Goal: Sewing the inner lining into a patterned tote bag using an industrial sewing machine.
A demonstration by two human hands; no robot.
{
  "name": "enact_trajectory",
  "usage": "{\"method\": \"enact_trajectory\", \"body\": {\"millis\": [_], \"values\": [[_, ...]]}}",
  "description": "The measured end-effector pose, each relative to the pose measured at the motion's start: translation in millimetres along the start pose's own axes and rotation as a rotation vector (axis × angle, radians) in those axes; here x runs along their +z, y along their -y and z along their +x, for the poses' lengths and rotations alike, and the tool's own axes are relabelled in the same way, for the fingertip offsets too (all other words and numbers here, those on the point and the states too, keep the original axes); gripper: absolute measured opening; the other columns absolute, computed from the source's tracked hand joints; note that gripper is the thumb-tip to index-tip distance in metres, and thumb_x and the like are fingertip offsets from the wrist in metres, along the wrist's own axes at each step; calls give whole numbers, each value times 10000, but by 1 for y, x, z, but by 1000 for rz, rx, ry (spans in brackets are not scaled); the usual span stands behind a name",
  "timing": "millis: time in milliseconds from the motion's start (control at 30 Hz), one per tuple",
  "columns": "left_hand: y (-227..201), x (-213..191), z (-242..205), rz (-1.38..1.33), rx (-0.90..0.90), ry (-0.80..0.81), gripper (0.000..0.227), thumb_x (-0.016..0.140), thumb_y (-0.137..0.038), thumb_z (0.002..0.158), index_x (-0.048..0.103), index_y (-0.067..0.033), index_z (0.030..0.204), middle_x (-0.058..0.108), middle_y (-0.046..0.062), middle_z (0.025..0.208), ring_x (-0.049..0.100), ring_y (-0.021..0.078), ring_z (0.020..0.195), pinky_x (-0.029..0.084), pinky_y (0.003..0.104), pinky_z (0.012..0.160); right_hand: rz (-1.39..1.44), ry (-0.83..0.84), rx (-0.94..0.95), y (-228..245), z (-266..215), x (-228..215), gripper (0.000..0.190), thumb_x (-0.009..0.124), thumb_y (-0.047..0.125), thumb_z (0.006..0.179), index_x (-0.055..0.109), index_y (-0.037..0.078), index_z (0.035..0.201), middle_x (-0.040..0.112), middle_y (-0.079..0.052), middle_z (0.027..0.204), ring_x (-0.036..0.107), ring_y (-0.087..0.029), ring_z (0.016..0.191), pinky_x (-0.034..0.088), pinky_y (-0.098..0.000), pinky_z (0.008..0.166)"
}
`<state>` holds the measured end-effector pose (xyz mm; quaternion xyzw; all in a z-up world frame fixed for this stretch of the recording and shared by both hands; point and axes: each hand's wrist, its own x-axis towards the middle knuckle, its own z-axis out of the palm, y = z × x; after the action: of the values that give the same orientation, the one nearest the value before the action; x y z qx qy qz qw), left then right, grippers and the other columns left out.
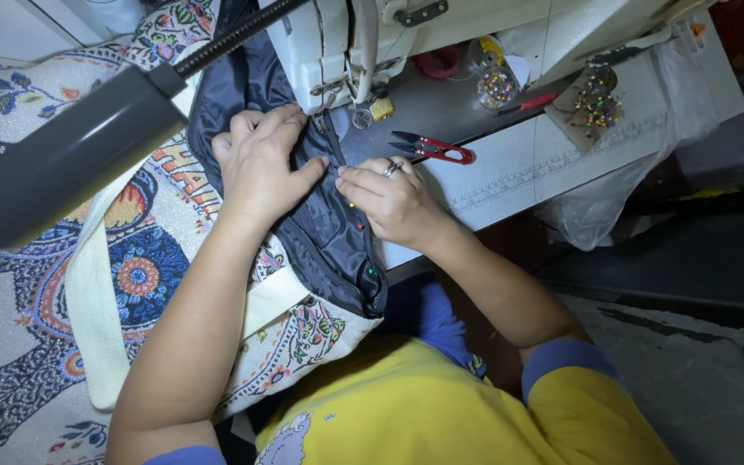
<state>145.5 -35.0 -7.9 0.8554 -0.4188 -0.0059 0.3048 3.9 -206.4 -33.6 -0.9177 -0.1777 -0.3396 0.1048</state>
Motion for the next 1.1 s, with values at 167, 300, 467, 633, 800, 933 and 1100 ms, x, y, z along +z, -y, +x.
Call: {"method": "enact_trajectory", "body": {"millis": [167,300,467,633,800,933,1100], "values": [[1,-1,4,-45,-80,50,690,780,-357,800,598,-87,1408,610,84,1429,459,326,1237,279,489,912,26,-20,12,-3,-4,5,251,504,117,1004,755,123,995,728,-37,1071,685,-225,983,464,-333,791],[3,-2,11,-49,-102,108,800,768,-354,805,483,-68,1495,649,110,1376,423,311,1276,214,496,943,40,-17,29,0,4,-4,246,514,101,995,759,120,974,731,-40,1051,685,-230,973,465,-338,784],[-3,-11,20,68,-136,240,752,646,-472,821,436,-193,1488,653,111,1235,426,356,1244,259,502,874,23,102,17,5,12,-15,242,547,-6,956,776,41,1018,764,-75,1115,677,-239,987,441,-387,787],[2,-10,25,93,-94,213,614,612,-471,812,534,-192,1353,639,45,1322,430,378,1210,263,507,829,44,93,44,1,7,-8,240,573,-12,936,783,53,1033,766,-67,1125,683,-240,994,457,-388,809],[20,2,28,138,-24,155,611,582,-488,839,599,-185,1370,582,2,1480,412,369,1210,257,519,820,63,118,75,0,9,-5,254,566,-2,936,777,63,1062,762,-59,1149,679,-242,1026,448,-399,840],[20,0,32,149,-39,170,567,577,-507,851,648,-208,1327,564,-19,1503,396,373,1222,252,525,825,37,98,67,-3,11,-3,230,580,15,951,783,74,1041,766,-48,1132,686,-238,1003,446,-394,826],[22,-2,38,145,-51,194,596,586,-518,856,626,-216,1368,541,-21,1519,377,376,1248,252,537,846,39,112,90,-7,12,2,230,583,23,966,790,90,1043,764,-25,1154,676,-217,1000,437,-385,803]]}}
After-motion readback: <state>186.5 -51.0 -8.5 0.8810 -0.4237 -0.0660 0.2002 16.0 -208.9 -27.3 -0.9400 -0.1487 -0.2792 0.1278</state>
